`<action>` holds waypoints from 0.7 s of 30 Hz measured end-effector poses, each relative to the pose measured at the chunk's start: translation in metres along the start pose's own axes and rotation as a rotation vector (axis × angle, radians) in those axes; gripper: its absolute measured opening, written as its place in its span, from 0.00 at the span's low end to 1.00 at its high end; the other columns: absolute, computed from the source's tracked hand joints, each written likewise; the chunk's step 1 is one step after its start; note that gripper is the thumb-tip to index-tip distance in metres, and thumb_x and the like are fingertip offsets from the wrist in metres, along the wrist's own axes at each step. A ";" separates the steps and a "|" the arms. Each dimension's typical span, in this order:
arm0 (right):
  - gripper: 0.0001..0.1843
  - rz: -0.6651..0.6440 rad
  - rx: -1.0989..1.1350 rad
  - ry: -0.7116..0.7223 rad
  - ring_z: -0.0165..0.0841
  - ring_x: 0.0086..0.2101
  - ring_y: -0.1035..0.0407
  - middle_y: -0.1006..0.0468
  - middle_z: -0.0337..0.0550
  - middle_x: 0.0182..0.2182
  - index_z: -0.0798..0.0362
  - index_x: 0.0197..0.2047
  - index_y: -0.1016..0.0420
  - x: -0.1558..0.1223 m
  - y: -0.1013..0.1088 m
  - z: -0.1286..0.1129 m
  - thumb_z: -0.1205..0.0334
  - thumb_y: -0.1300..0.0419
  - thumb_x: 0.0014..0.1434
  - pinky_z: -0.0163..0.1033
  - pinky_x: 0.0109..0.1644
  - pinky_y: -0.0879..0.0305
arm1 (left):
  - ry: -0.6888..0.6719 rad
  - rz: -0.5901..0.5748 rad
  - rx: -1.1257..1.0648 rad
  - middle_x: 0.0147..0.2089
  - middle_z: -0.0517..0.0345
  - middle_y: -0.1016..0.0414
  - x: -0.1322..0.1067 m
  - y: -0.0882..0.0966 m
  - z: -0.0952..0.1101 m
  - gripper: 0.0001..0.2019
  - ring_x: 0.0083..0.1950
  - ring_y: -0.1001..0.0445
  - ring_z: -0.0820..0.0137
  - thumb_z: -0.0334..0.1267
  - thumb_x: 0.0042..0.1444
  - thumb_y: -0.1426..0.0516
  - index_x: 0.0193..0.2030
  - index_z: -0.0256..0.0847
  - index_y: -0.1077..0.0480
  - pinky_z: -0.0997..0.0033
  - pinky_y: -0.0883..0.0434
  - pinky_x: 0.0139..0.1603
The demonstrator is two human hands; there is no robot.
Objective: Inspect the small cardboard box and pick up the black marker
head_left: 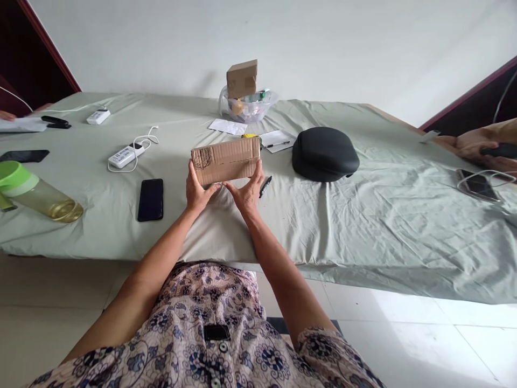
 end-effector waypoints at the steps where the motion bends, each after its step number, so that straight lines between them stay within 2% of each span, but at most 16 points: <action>1: 0.66 -0.002 -0.014 -0.009 0.55 0.65 0.40 0.41 0.65 0.68 0.46 0.78 0.63 -0.001 0.000 -0.001 0.29 0.32 0.50 0.61 0.58 0.28 | -0.002 0.000 0.011 0.79 0.35 0.47 0.000 -0.001 -0.001 0.62 0.78 0.44 0.45 0.53 0.44 0.26 0.79 0.45 0.57 0.45 0.44 0.77; 6: 0.63 -0.023 0.038 -0.048 0.56 0.64 0.39 0.41 0.65 0.69 0.47 0.77 0.59 0.004 0.002 0.009 0.32 0.31 0.52 0.61 0.59 0.31 | 0.004 -0.001 0.000 0.77 0.38 0.43 0.003 0.001 -0.005 0.57 0.77 0.41 0.47 0.51 0.47 0.27 0.78 0.45 0.54 0.46 0.42 0.76; 9: 0.55 -0.030 0.090 -0.025 0.50 0.57 0.32 0.36 0.62 0.67 0.46 0.76 0.52 0.010 0.006 0.018 0.35 0.32 0.55 0.57 0.57 0.29 | 0.001 -0.010 -0.030 0.78 0.41 0.43 0.006 0.005 -0.006 0.57 0.78 0.42 0.49 0.52 0.47 0.28 0.78 0.47 0.53 0.48 0.43 0.77; 12: 0.43 -0.054 0.146 -0.035 0.41 0.45 0.26 0.26 0.54 0.59 0.42 0.72 0.41 0.016 0.010 0.027 0.39 0.36 0.60 0.50 0.50 0.26 | 0.008 0.000 -0.057 0.78 0.40 0.44 0.008 0.010 -0.006 0.55 0.78 0.42 0.50 0.54 0.49 0.29 0.78 0.47 0.52 0.50 0.43 0.78; 16: 0.30 -0.099 0.251 -0.061 0.34 0.36 0.27 0.19 0.47 0.49 0.43 0.64 0.29 0.022 0.014 0.032 0.41 0.40 0.63 0.44 0.44 0.26 | 0.040 0.016 -0.110 0.78 0.42 0.44 0.012 0.016 -0.012 0.51 0.78 0.42 0.53 0.56 0.53 0.32 0.78 0.48 0.51 0.52 0.43 0.77; 18: 0.27 -0.106 0.277 -0.071 0.33 0.34 0.28 0.18 0.44 0.42 0.44 0.62 0.27 0.023 0.016 0.033 0.41 0.43 0.65 0.43 0.43 0.28 | 0.064 0.012 -0.143 0.78 0.43 0.43 0.014 0.016 -0.015 0.51 0.77 0.40 0.54 0.57 0.53 0.33 0.78 0.49 0.52 0.52 0.41 0.77; 21: 0.27 -0.052 0.248 -0.132 0.34 0.32 0.28 0.22 0.39 0.32 0.47 0.60 0.27 0.024 0.022 0.038 0.39 0.48 0.67 0.44 0.44 0.29 | 0.071 -0.016 -0.160 0.76 0.44 0.39 0.014 0.014 -0.015 0.50 0.75 0.37 0.53 0.56 0.52 0.32 0.77 0.50 0.50 0.51 0.38 0.75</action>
Point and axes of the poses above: each hand's wrist, its own x-axis towards the middle knuckle, its own y-axis out of the back of the hand, z = x × y, the point moved 6 cm from there along x, towards the middle knuckle
